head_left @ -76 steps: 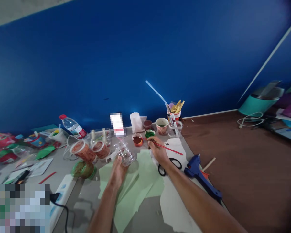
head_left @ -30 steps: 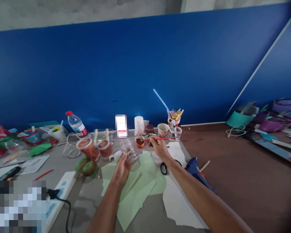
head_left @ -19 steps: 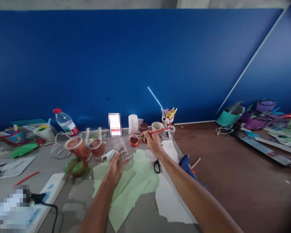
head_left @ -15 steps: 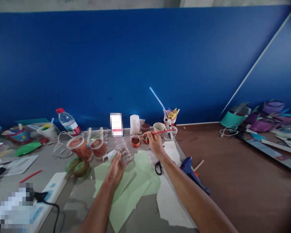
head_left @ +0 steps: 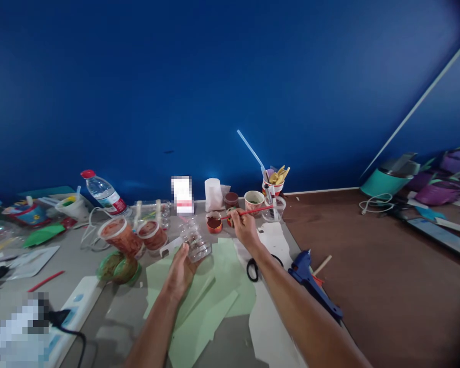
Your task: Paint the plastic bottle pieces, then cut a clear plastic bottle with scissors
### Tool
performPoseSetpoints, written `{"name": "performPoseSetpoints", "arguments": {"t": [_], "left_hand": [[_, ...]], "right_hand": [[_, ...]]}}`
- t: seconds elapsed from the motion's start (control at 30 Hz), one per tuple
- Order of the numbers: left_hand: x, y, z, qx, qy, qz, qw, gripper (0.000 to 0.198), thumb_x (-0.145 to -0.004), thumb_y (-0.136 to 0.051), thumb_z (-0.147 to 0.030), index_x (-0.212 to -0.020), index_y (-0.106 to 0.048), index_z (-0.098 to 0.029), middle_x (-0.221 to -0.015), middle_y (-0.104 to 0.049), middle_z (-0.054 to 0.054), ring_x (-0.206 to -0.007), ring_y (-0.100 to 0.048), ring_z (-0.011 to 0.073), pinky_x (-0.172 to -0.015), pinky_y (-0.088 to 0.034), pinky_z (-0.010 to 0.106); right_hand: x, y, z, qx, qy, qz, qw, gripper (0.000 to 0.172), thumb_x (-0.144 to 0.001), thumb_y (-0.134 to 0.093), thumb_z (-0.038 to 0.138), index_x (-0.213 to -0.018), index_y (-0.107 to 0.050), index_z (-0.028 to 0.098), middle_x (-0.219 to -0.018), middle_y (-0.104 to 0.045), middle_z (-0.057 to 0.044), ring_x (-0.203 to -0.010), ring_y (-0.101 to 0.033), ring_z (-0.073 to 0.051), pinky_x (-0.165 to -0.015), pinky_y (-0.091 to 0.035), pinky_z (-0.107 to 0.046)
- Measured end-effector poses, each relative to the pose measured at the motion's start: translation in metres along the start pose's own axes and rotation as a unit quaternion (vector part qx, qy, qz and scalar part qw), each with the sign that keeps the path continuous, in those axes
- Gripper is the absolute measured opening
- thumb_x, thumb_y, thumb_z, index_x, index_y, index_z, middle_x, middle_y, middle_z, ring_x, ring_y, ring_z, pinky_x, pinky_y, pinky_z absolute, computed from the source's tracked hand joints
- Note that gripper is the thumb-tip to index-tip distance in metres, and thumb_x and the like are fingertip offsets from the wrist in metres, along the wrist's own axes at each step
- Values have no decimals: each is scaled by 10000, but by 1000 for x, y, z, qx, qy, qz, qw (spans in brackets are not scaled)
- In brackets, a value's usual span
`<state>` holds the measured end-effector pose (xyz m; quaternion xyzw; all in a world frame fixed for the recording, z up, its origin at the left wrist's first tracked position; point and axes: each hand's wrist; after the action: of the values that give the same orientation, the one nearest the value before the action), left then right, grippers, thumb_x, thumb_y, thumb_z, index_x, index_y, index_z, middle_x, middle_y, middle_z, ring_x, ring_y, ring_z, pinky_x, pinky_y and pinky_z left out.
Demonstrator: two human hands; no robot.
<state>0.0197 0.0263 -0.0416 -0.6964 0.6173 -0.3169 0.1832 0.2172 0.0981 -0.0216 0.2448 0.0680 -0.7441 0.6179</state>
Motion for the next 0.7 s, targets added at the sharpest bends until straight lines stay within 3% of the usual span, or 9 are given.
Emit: {"name": "performPoseSetpoints", "arguments": {"t": [0.13, 0.37, 0.57, 0.7], "left_hand": [[0, 2, 2, -11, 0, 1, 1000, 348, -759, -723, -336, -1023, -660, -118, -970, -735, 99, -877, -706, 225, -789, -593, 346], [2, 1, 3, -22, -10, 13, 1000, 386, -748, -734, -382, -1039, -665, -139, -998, -737, 84, -884, -702, 210, -855, -568, 359], [1, 4, 5, -25, -12, 22, 999, 387, -762, -723, -396, -1048, -667, -142, -1020, -735, 85, -901, -700, 208, -923, -534, 380], [1, 3, 6, -33, -11, 17, 999, 406, -720, -759, -403, -1029, -677, -154, -994, -742, 76, -892, -703, 208, -923, -534, 376]], "right_hand": [[2, -2, -9, 13, 2, -1, 1000, 406, -921, -393, 436, -795, -665, 164, -527, -540, 9, -494, -493, -138, -522, -381, -242], [5, -10, -16, 32, 13, 8, 999, 395, -916, -395, 421, -840, -682, 161, -635, -633, -37, -598, -576, -161, -602, -438, -252], [6, -11, -13, 79, 0, 8, 997, 368, -900, -420, 416, -736, -654, 184, -559, -619, -28, -534, -564, -164, -566, -412, -257], [6, -10, -15, 98, -11, -7, 995, 401, -922, -368, 424, -772, -647, 179, -581, -632, -38, -542, -583, -170, -590, -425, -263]]}}
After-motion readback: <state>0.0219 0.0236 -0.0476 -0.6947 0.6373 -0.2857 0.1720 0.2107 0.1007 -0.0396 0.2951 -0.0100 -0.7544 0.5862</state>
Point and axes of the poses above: each hand's wrist, its own x-axis away from the middle knuckle, its own y-axis out of the back of the hand, z = x × y
